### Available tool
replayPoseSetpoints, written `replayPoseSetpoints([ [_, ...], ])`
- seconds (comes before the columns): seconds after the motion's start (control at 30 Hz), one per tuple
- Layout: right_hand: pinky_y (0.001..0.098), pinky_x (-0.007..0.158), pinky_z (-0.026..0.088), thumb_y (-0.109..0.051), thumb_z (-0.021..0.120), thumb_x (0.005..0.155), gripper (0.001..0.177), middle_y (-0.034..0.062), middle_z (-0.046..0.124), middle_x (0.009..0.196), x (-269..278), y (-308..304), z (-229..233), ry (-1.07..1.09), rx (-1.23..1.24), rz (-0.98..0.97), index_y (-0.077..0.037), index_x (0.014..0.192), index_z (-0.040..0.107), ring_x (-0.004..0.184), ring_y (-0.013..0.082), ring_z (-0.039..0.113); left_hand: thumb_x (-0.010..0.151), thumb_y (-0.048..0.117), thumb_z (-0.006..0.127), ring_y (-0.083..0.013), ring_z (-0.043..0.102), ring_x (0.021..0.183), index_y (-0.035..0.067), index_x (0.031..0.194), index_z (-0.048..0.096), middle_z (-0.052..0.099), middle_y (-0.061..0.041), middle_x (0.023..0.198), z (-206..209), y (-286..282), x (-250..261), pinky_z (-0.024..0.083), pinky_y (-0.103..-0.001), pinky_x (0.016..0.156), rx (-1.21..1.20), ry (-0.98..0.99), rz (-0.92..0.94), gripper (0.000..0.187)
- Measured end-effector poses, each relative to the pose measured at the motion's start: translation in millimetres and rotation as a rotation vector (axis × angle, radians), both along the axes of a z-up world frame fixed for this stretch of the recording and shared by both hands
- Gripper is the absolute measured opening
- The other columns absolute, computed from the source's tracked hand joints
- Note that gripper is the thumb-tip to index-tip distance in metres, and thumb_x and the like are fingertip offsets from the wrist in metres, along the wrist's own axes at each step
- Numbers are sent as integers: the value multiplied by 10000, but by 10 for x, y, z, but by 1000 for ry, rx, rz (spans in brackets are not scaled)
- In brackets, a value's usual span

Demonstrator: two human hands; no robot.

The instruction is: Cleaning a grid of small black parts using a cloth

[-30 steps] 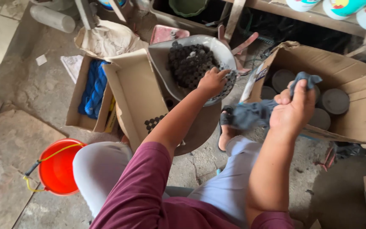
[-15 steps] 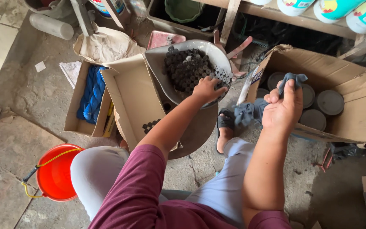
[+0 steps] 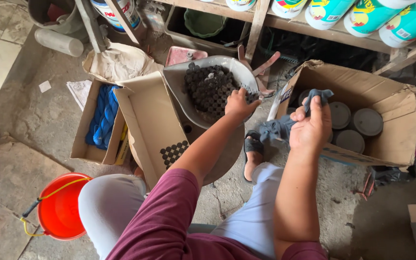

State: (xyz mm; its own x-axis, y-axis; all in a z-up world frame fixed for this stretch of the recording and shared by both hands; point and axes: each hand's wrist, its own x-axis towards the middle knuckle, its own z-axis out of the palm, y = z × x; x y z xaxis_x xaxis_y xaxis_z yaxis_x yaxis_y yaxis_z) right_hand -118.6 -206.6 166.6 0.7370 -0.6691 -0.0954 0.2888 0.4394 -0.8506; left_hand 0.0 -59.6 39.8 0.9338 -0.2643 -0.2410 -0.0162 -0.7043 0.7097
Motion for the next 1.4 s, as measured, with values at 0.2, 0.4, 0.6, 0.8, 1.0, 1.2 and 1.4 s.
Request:
replayPoseSetpoints([
  [0.2,234,565,433,-221,662,1051,87,72,650,922,-7,-44,-62,9,-7,11,-140,1030,636,571,95,502,972,458,507,-397,714,1037,211,1100,632,642,-128,1101,-522,-71,286,609,-546,862,-48,4,219,304],
  [0.4,216,573,439,-210,648,1062,82,75,640,935,11,44,24,-6,-41,55,-132,1040,637,594,82,513,1022,239,560,-392,622,1009,142,1067,611,607,-150,929,174,660,236,529,-456,882,-469,-715,386,119],
  [0.6,218,543,452,-218,663,1057,83,65,621,924,180,165,-169,-16,-85,97,-141,1031,645,579,93,521,1016,457,499,-285,689,965,260,1103,560,617,-56,981,-654,926,363,616,-482,809,133,-430,127,224],
  [0.8,258,507,479,-142,708,1019,78,89,588,839,277,275,-296,-44,-78,108,-101,986,650,548,139,555,1030,394,569,-322,704,949,194,1084,607,692,-67,956,-1008,1368,915,581,-448,747,-550,-249,492,211],
  [1.0,237,496,476,-156,722,1007,87,129,628,842,302,506,-222,-17,-64,215,-80,987,685,540,141,571,1024,382,538,-256,581,418,232,981,564,429,-32,630,-637,1896,601,434,-301,336,-1215,335,558,158],
  [1.2,175,432,412,-163,705,987,100,127,660,797,338,1153,-20,69,-172,381,-73,957,676,484,73,530,1002,281,600,-274,730,852,165,976,616,682,-110,877,297,2249,-127,604,-366,742,-1599,362,582,120],
  [1.4,205,290,223,-322,727,977,214,64,526,527,376,1686,35,176,-312,535,-129,895,685,309,54,362,1002,315,604,-261,744,909,182,1024,613,726,-83,961,460,2425,-369,626,-382,788,-1738,305,596,135],
])
